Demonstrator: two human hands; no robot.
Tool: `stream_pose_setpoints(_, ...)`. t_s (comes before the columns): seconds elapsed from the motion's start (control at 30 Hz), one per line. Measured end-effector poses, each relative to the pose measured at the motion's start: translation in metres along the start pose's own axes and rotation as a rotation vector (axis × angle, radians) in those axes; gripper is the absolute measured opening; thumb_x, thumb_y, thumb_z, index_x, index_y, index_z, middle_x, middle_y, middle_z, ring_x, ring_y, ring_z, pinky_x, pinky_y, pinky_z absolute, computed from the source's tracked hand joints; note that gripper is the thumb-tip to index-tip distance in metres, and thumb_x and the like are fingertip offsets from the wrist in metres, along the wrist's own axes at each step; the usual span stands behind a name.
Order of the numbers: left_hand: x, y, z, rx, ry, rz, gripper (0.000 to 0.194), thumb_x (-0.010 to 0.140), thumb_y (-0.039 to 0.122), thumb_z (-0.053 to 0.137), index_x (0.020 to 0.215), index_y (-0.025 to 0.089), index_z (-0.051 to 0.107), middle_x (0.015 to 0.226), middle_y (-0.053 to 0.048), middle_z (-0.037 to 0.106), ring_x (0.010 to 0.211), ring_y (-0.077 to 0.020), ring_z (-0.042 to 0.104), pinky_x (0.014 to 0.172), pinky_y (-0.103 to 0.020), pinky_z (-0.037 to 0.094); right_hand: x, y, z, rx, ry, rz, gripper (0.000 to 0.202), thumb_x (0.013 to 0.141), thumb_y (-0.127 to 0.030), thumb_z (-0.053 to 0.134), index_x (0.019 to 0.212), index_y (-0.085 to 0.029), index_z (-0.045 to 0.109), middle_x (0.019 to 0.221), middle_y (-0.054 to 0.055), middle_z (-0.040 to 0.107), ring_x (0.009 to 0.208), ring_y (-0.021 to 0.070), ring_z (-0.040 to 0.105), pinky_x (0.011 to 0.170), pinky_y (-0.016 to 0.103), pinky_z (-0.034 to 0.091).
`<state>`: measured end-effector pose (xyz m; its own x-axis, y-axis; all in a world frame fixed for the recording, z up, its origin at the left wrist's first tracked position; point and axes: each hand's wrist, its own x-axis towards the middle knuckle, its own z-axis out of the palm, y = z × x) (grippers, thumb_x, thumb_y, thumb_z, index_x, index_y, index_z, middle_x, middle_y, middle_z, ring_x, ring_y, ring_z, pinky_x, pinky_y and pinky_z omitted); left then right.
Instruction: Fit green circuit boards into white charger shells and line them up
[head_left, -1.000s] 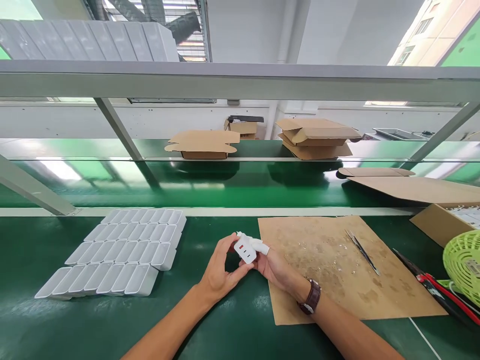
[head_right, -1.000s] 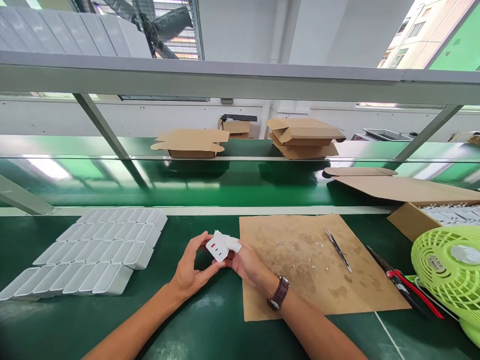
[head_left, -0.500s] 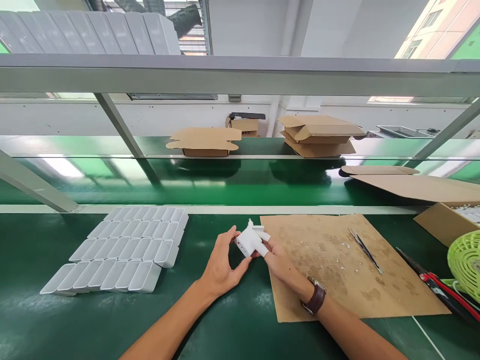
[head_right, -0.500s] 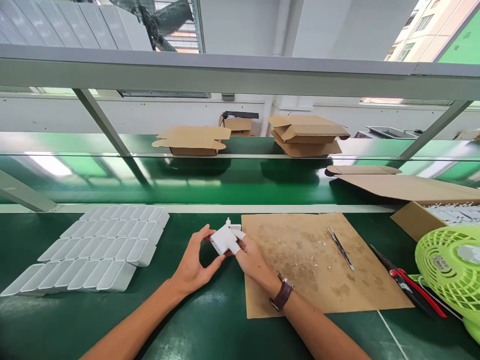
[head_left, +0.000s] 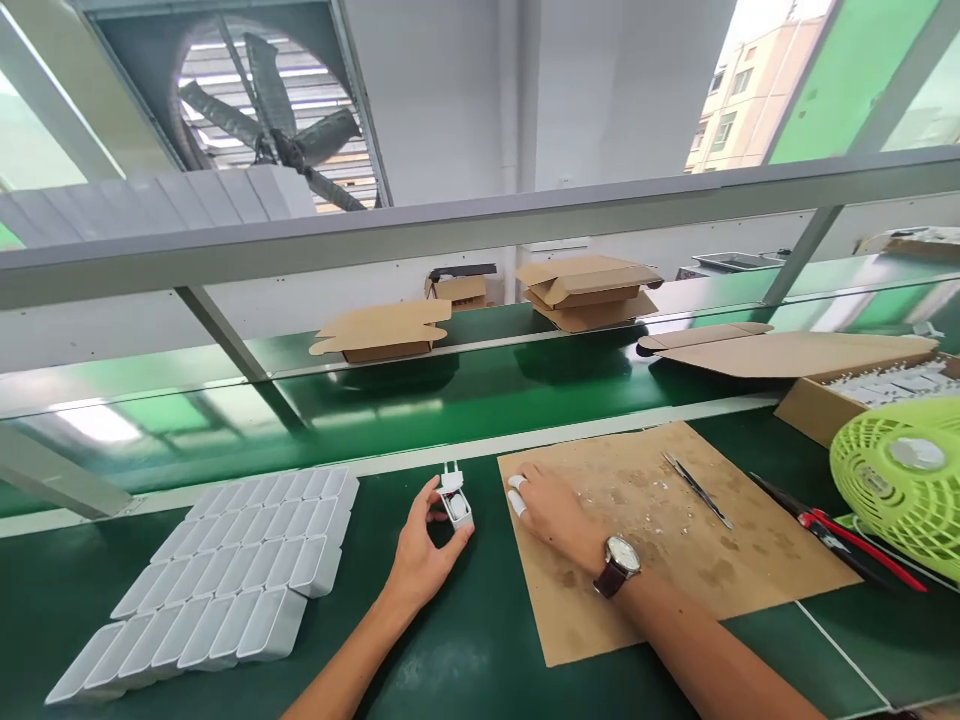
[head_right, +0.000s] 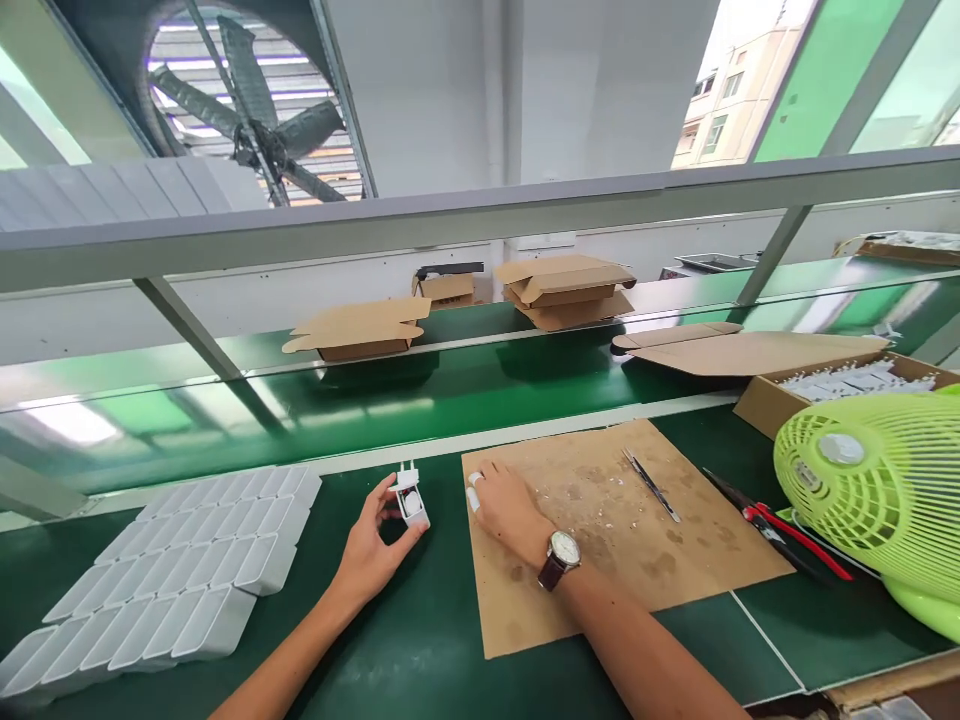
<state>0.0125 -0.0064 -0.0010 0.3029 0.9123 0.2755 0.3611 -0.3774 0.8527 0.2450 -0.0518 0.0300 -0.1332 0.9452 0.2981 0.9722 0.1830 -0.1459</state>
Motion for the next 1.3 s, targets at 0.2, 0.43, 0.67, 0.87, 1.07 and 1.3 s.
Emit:
stream_pose_setpoints(0.2, 0.045, 0.008, 0.014, -0.085, -0.070, -0.002, 0.075, 0.083, 0.043, 0.074, 0.147, 0.023, 0.040, 0.138, -0.015, 0.062, 0.112, -0.0303, 0.071, 0.102, -0.053, 0.055, 0.000, -0.007, 0.004, -0.112, -0.058, -0.037, 0.017, 0.088, -0.001, 0.060, 0.093, -0.013, 0.071, 0.099, 0.015, 0.068, 0.096, 0.0299, 0.063, 0.082, 0.039, 0.051)
stream_pose_setpoints(0.43, 0.080, -0.005, 0.056, -0.177, -0.133, 0.024, 0.074, 0.082, 0.041, 0.074, 0.145, 0.022, 0.042, 0.139, -0.017, 0.061, 0.119, -0.0299, 0.068, 0.104, -0.051, 0.055, 0.001, -0.003, 0.003, -0.145, -0.057, -0.072, 0.014, 0.090, -0.006, 0.063, 0.098, -0.012, 0.073, 0.102, 0.015, 0.069, 0.099, 0.0292, 0.061, 0.084, 0.038, 0.049)
stream_pose_setpoints(0.67, 0.076, -0.007, 0.062, -0.184, -0.122, 0.012, 0.071, 0.085, 0.038, 0.072, 0.146, 0.022, 0.038, 0.139, -0.017, 0.060, 0.124, -0.0311, 0.065, 0.107, -0.055, 0.054, 0.003, -0.002, 0.008, -0.154, -0.057, -0.063, 0.013, 0.091, -0.009, 0.064, 0.099, -0.014, 0.073, 0.104, 0.015, 0.069, 0.098, 0.0287, 0.061, 0.084, 0.038, 0.049)
stream_pose_setpoints(0.87, 0.021, 0.015, 0.023, -0.058, -0.073, 0.031, 0.074, 0.080, 0.027, 0.078, 0.145, 0.022, 0.044, 0.141, -0.016, 0.059, 0.132, -0.0344, 0.059, 0.109, -0.059, 0.051, 0.000, 0.000, 0.009, -0.144, -0.033, -0.097, 0.018, 0.089, -0.006, 0.060, 0.102, -0.016, 0.069, 0.103, 0.016, 0.067, 0.097, 0.0301, 0.060, 0.086, 0.039, 0.048)
stream_pose_setpoints(1.07, -0.034, 0.030, -0.077, 0.515, 0.162, 0.245, 0.056, 0.097, 0.032, 0.063, 0.148, 0.023, 0.040, 0.146, -0.016, 0.054, 0.141, -0.0349, 0.049, 0.117, -0.063, 0.041, -0.002, 0.006, 0.014, -0.137, -0.025, -0.143, 0.024, 0.082, 0.000, 0.057, 0.097, -0.017, 0.065, 0.101, 0.016, 0.064, 0.096, 0.0327, 0.058, 0.085, 0.042, 0.047)
stream_pose_setpoints(1.3, -0.075, 0.001, -0.146, 1.091, 0.295, 0.210, 0.016, 0.100, 0.028, 0.060, 0.111, 0.018, 0.065, 0.141, -0.021, 0.056, 0.143, -0.0452, 0.042, 0.105, -0.064, 0.048, -0.003, 0.007, 0.011, -0.211, -0.057, -0.153, 0.022, 0.081, -0.001, 0.060, 0.096, -0.016, 0.063, 0.101, 0.013, 0.064, 0.091, 0.0298, 0.058, 0.082, 0.040, 0.046)
